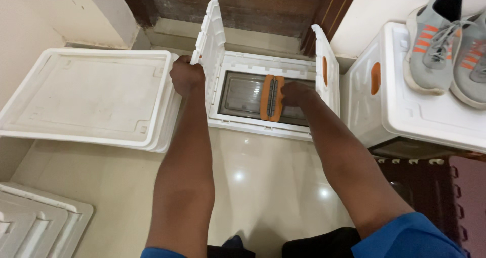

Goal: The person repeatedly opens and closes the latches and side panels of a white plastic crate, then lifts and repositions the crate on the floor. The person handles the crate by hand without tools.

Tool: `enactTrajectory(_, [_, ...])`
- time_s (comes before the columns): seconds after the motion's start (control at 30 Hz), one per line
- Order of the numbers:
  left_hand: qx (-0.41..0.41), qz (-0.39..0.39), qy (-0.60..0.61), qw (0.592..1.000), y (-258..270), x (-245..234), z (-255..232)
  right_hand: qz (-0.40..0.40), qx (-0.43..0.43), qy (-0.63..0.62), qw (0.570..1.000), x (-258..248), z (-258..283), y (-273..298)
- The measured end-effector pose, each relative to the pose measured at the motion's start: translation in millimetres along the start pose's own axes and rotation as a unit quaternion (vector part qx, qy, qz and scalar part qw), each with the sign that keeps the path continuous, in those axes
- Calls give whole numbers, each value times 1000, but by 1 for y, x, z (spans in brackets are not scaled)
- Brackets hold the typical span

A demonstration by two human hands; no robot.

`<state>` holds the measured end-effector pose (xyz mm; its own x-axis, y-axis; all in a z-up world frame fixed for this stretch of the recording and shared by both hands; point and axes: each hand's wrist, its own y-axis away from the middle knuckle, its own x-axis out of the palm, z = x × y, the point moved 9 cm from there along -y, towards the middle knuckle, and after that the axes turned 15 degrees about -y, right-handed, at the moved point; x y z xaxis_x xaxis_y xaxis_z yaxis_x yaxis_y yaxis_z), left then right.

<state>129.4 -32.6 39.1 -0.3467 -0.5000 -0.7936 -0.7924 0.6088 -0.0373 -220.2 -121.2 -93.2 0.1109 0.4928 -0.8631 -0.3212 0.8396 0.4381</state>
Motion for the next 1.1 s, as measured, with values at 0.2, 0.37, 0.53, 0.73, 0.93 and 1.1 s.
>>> enactTrajectory(0.2, [26, -6, 9, 1000, 6, 8, -4, -253, -171, 6, 952, -77, 9, 45])
enactTrajectory(0.37, [35, -2, 20, 999, 16, 24, -16, -449, -114, 85, 882, -125, -15, 96])
enactTrajectory(0.53, [131, 126, -7, 983, 39, 70, -42, -335, 77, -173, 923, -113, -87, 89])
enactTrajectory(0.73, [245, 193, -135, 940, 77, 124, -65, -246, 13, -194, 950, -91, -91, 71])
enactTrajectory(0.93, [266, 228, -200, 915, 100, 156, -72, -218, -29, -190, 957, -75, -71, 56])
enactTrajectory(1.1, [274, 255, -241, 896, 119, 175, -72, -160, -16, -192, 968, -53, -64, 38])
